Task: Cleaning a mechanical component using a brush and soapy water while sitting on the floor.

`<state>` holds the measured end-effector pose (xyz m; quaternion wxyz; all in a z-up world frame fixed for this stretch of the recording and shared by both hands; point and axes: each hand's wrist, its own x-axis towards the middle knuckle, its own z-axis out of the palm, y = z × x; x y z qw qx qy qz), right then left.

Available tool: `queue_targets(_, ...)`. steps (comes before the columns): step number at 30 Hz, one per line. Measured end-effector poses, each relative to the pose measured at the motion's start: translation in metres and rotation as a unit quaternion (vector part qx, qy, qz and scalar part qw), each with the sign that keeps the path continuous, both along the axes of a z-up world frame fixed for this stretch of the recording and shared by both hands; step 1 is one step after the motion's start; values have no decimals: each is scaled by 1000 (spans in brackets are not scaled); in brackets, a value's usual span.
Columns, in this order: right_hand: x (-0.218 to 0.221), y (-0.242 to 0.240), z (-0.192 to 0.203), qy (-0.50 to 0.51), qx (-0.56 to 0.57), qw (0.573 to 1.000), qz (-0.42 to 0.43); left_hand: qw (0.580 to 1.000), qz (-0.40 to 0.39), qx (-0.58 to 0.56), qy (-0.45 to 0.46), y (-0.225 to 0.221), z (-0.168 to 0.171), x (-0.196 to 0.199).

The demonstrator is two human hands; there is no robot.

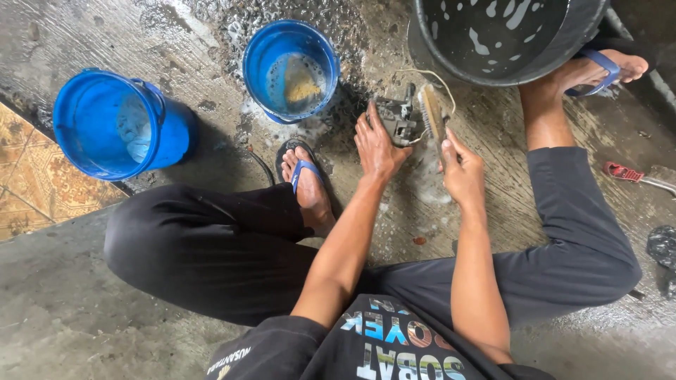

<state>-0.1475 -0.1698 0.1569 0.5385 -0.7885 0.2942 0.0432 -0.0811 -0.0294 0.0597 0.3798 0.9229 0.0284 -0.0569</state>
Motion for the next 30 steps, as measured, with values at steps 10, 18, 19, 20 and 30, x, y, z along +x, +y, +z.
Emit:
queue_targets(10,-8,42,-19,72,-6,996,53,948,-278,138,75,59,-6,48)
queue_targets(18,-45,72,-61,56,17,997,-45,921,-358,54,145,60,-13,56)
queue_targets(19,-41,72,-61,58,18,997,-44,921,-357,54,148,58,-22,55)
queue_targets(20,-37,71,-60,55,35,997,-43,937,-317,-4,145,57,-31,53)
queue_targets(30,-43,110,-38,17,-31,993,-117,965,133,61,-219,-10,-82,21)
